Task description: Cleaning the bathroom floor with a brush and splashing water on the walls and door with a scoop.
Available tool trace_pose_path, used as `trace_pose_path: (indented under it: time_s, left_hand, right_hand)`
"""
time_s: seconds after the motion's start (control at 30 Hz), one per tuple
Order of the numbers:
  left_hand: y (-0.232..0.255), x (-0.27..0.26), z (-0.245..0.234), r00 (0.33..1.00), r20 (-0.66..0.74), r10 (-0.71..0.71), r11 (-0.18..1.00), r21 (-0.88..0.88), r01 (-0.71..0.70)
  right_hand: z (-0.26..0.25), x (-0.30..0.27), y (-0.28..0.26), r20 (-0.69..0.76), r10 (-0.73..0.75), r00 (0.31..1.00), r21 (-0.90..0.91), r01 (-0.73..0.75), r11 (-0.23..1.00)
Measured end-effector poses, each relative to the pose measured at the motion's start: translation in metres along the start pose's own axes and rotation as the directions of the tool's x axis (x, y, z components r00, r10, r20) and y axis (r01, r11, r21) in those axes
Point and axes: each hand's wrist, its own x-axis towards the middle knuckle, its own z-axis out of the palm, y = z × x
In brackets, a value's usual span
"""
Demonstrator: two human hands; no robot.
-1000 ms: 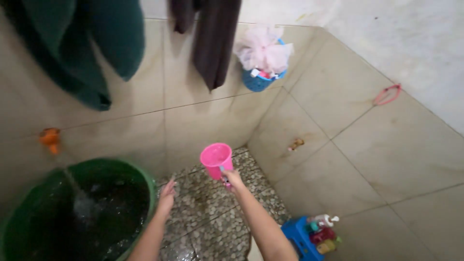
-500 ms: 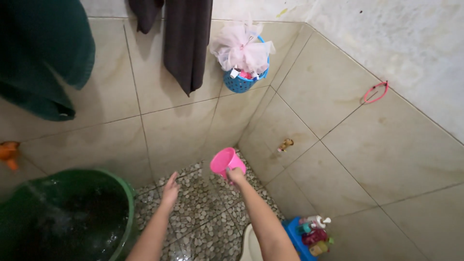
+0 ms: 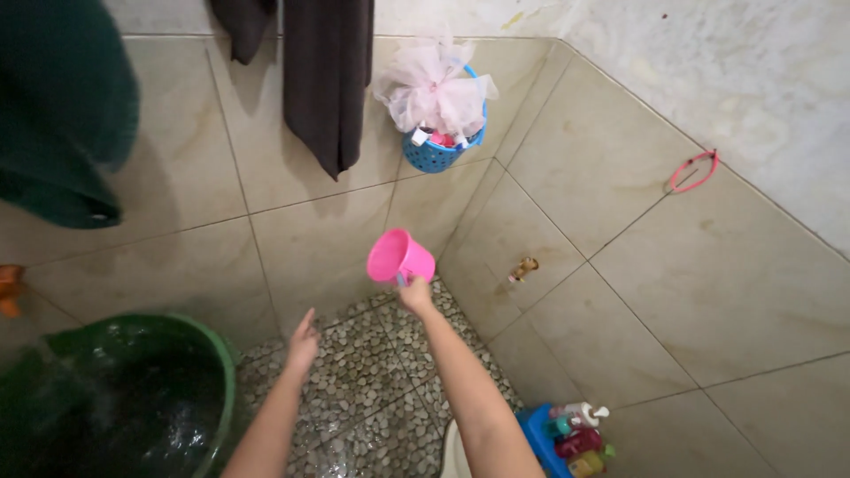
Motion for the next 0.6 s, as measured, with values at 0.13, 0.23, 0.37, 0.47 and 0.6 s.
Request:
trace_pose_path:
  time_s: [0.13,0.23,0.37,0.47,0.6]
  left_hand:
    - [0.006,0.002,0.024,0.976,0.076,0.203,0.970,-0.153,-0.190]
    - [0.002,0.004,0.043,0.993,0.114,-0.006,0.997,-0.071,0.014]
    - [-0.002,0.012,0.077,0.976,0.191,0.100,0.985,0.121,-0.124]
    - [-0.004,0.009,0.101,0.957,0.263,0.119,0.993,-0.018,-0.119]
    - [-0.006,0.004,0.135,0.931,0.291,0.221,0.961,0.096,-0.258]
  right_hand:
    - [-0.031,-0.002,-0.022,0.046,0.182,0.982,-0.025,-0.181,0.983]
    - [-0.057,-0.001,-0.012,0.038,0.192,0.981,0.197,-0.196,0.961]
    - [-0.123,-0.019,-0.029,-0.119,0.165,0.979,-0.119,-0.179,0.977]
    - [-0.164,-0.019,0.000,-0.212,0.074,0.974,-0.299,-0.137,0.944]
    - [-0.223,-0.035,0.016,-0.314,0.111,0.943,-0.393,-0.236,0.889]
